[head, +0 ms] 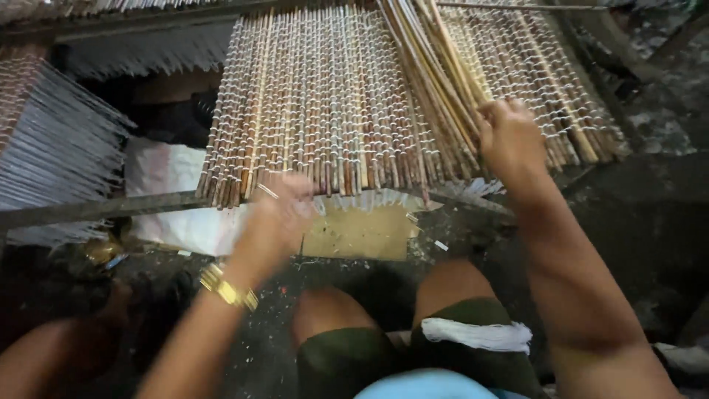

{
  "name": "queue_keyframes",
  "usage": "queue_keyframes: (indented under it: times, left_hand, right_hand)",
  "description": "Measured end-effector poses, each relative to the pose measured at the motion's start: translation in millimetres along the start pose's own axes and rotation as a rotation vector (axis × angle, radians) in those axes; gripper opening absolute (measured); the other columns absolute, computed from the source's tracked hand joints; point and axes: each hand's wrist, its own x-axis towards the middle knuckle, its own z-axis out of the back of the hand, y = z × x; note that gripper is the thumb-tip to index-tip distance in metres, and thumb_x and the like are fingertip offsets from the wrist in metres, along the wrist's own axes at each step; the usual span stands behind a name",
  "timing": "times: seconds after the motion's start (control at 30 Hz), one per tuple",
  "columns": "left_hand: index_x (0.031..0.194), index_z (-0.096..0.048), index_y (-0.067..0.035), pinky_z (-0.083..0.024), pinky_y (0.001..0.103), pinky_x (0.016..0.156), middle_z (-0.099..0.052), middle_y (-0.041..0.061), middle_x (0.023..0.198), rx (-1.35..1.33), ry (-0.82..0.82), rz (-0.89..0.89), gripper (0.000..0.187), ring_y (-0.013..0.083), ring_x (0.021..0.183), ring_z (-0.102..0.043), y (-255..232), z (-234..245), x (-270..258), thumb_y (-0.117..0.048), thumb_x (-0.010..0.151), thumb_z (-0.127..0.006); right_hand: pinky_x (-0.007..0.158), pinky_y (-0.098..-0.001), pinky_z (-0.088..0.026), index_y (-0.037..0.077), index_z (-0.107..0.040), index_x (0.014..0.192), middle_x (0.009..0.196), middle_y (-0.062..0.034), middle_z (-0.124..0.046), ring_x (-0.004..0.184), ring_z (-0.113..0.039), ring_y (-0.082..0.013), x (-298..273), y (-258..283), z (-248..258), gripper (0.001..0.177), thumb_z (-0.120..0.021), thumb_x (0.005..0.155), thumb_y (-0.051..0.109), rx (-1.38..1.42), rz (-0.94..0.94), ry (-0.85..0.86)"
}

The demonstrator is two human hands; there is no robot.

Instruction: Tying white wicks onto a wooden stick in a repetitive manner as part of a candle making process.

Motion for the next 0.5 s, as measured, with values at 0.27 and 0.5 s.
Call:
queue_keyframes:
  times: [0.27, 0.5]
  left_hand:
    - [0.114, -0.073, -0.014, -0.055, 0.043, 0.093, -0.072, 0.006, 0.115, -0.402, 0.573, 0.263, 0.024, 0.0322, 0.111, -0.069, -94.9, -34.6, -100.5, -0.027, 0.095, -0.068]
    - [0.112, -0.075, -0.014, -0.057, 0.041, 0.084, -0.074, 0.010, 0.098, -0.567, 0.522, 0.428, 0.019, 0.0325, 0.097, -0.072, -80.1, -117.4, -161.6, -0.021, 0.096, -0.069]
  right_hand:
    - [0.083, -0.0582, -0.059, 0.036, -0.066, 0.131, 0.112, -0.0185, -0.071, 0.103, -0.072, -0.0443, 36.8, -41.6, -66.2, 0.038, -0.063, 0.094, 0.044, -0.137, -0.415, 0.448]
    - [0.093, -0.0666, -0.052, -0.003, -0.062, 0.130, 0.115, -0.0365, -0.062, 0.110, -0.064, -0.0580, 34.8, -5.2, 30.6, 0.038, -0.050, 0.102, 0.020, -0.006, -0.431, 0.390]
